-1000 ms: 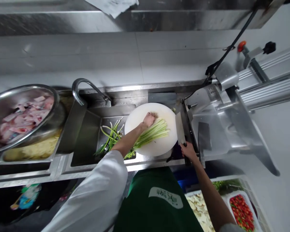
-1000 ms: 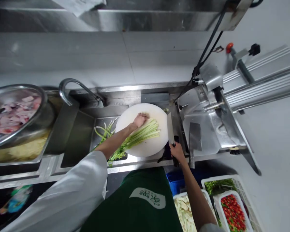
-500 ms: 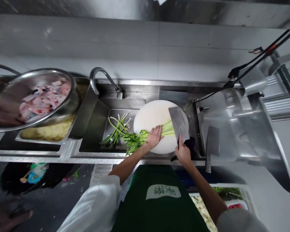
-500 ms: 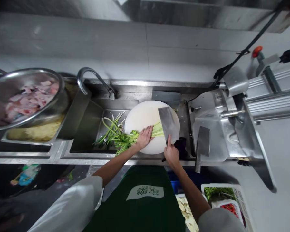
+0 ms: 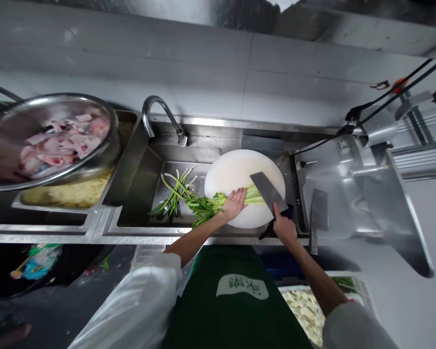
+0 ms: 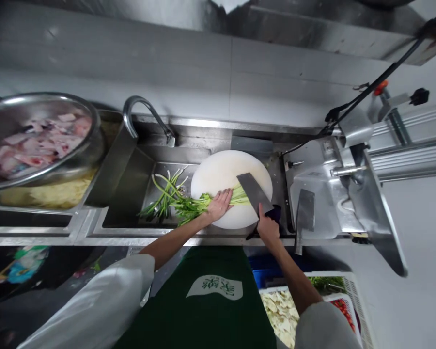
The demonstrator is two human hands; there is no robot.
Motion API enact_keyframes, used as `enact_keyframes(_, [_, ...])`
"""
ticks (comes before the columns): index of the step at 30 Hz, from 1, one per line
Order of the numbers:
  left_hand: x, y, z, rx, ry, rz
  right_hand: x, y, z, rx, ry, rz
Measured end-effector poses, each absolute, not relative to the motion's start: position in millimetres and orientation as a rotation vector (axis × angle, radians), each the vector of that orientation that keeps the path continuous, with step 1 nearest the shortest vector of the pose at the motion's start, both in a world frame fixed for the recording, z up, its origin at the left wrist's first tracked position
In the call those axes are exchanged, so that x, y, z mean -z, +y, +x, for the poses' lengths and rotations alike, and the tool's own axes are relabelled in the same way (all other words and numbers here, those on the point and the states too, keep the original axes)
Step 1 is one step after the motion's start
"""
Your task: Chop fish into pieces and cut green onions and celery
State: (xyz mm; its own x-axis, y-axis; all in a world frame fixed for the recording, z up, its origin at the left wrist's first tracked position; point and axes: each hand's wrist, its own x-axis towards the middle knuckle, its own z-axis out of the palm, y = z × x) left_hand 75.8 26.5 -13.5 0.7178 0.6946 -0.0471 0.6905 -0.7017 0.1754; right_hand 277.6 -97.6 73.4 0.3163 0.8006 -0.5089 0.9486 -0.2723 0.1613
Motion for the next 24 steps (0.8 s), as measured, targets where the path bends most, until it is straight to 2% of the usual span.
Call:
enact_keyframes(2, [14,25,75,-0.052,1.114,2.747,-70,-100,276,0.397,1.554,2.242])
enact_keyframes(6, [12,22,76,-0.044,1.138,2.737,-66,-100,277,0.542,1.527,2.293])
enact_keyframes(8, [9,24,79,-0.031,1.168,2.707,-72,-96,289,0.69,1.584,2.344])
enact_keyframes(12, [-1,35,95,-0.025,1.292,2.639,-90,-86,326,1.186,1.547,2.61])
enact_keyframes(15, [-7,40,106,-0.01,1.266,2.673,-90,-83,331,1.038,1.507,2.76])
enact_keyframes(18, [-7,40,109,0.0,1.181,2.732,-80,-87,313,0.834,1.66,2.683])
enact_keyframes(24, [-6,34,108,0.014,1.231,2.717,-85,-86,298,0.971,1.739,2.417])
